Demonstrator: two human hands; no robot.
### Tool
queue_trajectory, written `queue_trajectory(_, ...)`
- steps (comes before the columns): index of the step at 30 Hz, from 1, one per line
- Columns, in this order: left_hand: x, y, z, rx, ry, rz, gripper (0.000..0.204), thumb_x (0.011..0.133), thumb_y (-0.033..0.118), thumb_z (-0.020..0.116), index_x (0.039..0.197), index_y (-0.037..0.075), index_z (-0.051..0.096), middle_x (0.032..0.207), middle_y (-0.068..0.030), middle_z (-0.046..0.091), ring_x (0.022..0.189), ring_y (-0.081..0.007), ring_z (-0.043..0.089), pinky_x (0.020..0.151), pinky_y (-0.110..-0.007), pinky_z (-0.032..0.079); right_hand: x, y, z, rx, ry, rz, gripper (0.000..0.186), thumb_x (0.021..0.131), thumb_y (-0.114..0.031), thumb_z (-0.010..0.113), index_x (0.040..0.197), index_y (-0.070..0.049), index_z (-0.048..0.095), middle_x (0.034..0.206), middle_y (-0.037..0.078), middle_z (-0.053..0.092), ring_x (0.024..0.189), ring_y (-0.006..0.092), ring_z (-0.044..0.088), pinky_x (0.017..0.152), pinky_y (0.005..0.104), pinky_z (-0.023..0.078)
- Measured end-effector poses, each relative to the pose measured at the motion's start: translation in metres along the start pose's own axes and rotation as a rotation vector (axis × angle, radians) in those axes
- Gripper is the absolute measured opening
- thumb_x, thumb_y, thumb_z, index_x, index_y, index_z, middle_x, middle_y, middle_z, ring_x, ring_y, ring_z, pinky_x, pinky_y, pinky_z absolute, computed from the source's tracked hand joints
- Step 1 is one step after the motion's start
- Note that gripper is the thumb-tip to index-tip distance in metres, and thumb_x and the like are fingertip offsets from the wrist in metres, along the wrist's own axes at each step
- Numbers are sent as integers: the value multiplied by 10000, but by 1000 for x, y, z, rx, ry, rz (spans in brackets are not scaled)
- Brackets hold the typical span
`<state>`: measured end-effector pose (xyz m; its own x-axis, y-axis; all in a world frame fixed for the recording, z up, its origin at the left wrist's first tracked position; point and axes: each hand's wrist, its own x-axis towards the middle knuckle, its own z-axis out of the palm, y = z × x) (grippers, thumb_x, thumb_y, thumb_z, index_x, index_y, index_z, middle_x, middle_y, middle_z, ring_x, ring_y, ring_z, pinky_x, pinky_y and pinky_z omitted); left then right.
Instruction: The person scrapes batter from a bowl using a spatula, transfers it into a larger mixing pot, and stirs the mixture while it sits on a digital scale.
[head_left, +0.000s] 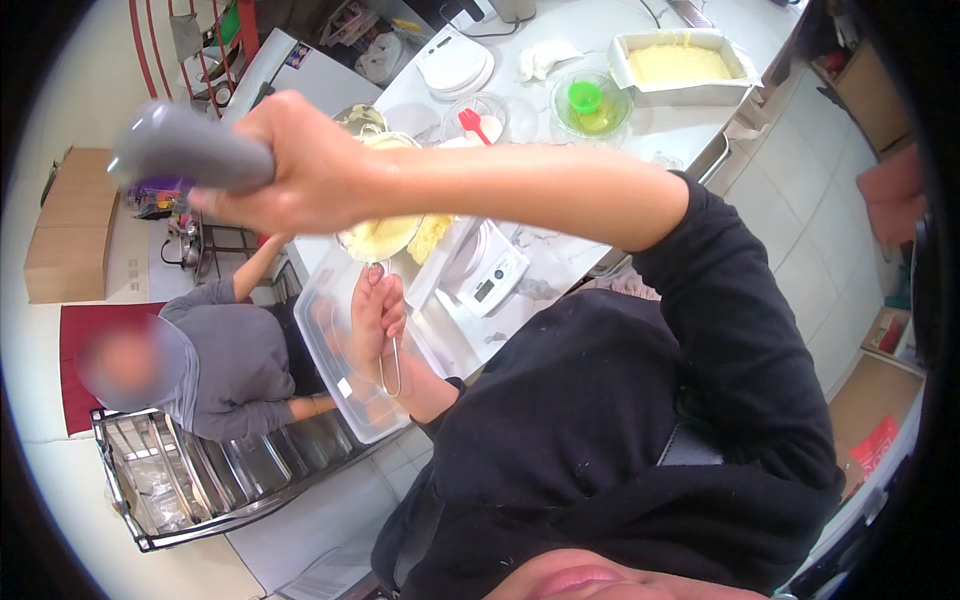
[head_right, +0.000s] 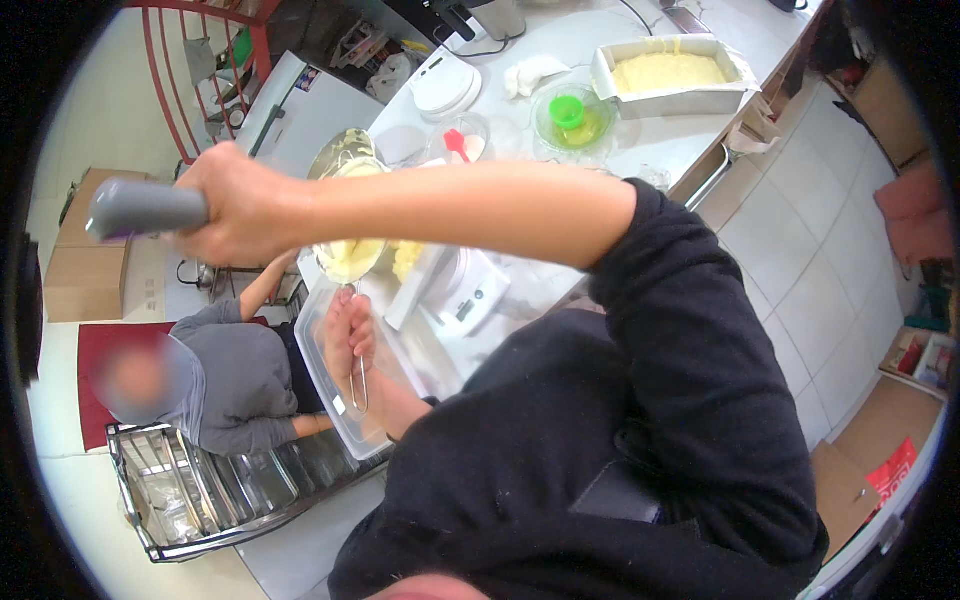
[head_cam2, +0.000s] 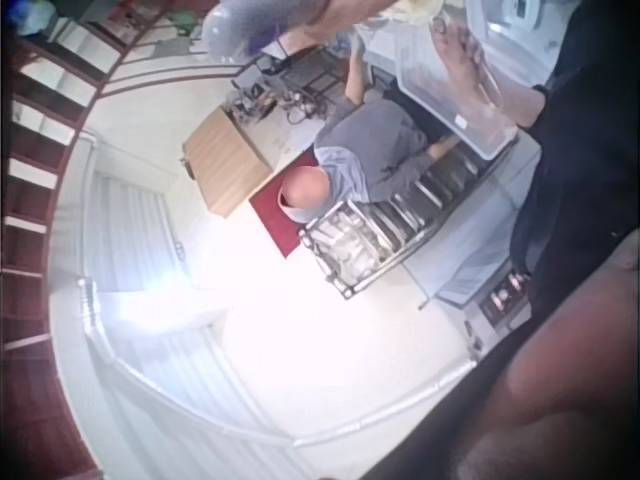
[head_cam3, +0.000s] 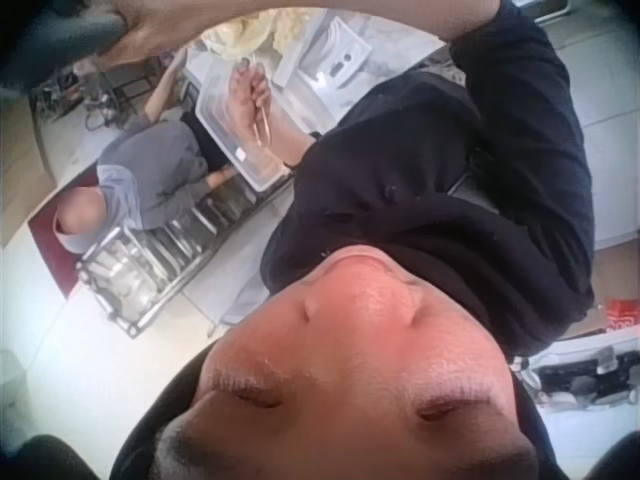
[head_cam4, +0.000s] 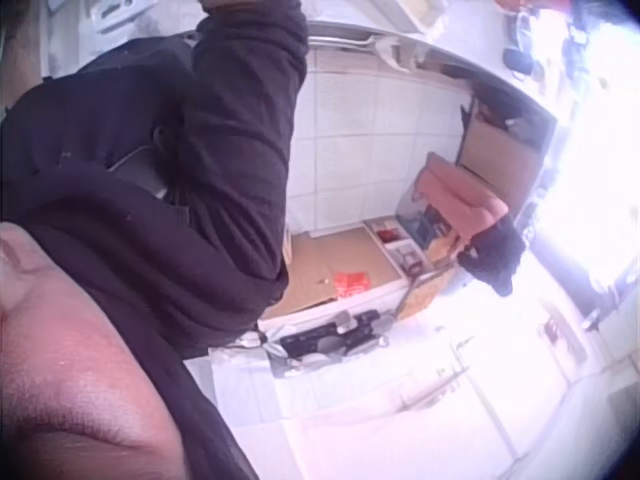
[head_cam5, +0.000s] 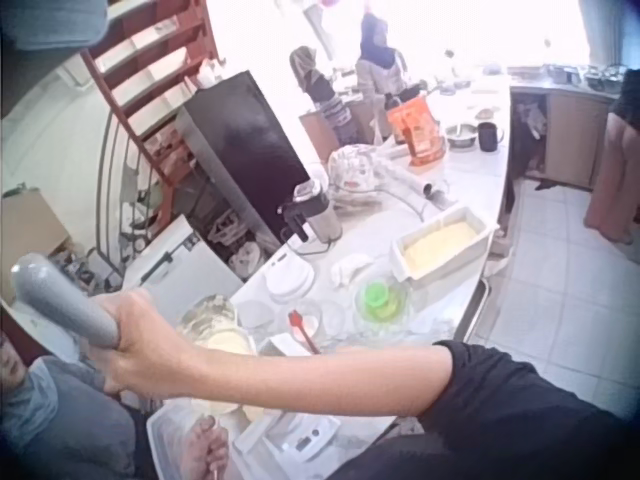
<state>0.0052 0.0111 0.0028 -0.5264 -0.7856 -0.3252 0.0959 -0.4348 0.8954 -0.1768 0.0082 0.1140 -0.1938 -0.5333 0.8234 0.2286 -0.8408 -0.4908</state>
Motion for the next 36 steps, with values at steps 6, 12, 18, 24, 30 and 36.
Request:
queue_trajectory(6,2,8,11,43,35,-9,126,809,68,447,811,130,337,582,9,344,351,-4,255,273,-114,223,-11,7,8,-35,-202,30,176,711,-71,568,608,55,502,455,59,463,535,96,562,442,242,406)
queue_trajectory(12,2,0,3,11,-20,-21,124,813,61,426,806,131,323,573,8,344,346,-6,261,268,-123,236,5,-11,10,22,-34,62,228,725,-102,585,562,17,479,444,33,425,437,55,381,394,250,331)
queue_trajectory(18,2,-3,-1,15,-30,-33,130,811,60,421,808,137,316,574,5,349,348,-5,264,271,-126,232,-6,16,2,-93,-32,157,286,745,-165,592,538,-10,468,431,-13,414,410,46,369,373,244,304)
queue_trajectory(24,2,-7,-2,13,-21,-33,150,813,68,433,800,142,303,569,5,342,348,-7,270,274,-128,238,0,-2,8,16,16,112,276,755,-138,583,544,-35,438,472,-46,370,449,32,322,388,215,264)
queue_trajectory(30,5,-12,-3,10,-2,-83,163,817,83,441,797,147,292,567,4,340,344,-9,267,276,-127,236,-8,28,-13,-80,43,157,305,776,-89,554,518,-66,394,466,-43,373,418,29,321,373,202,246)
queue_trajectory(36,1,-18,-8,-20,-42,-78,184,814,87,453,815,149,280,567,6,344,342,-4,265,274,-127,229,18,14,-31,-32,157,79,324,811,-100,500,511,-50,389,424,5,395,354,61,337,337,202,234)
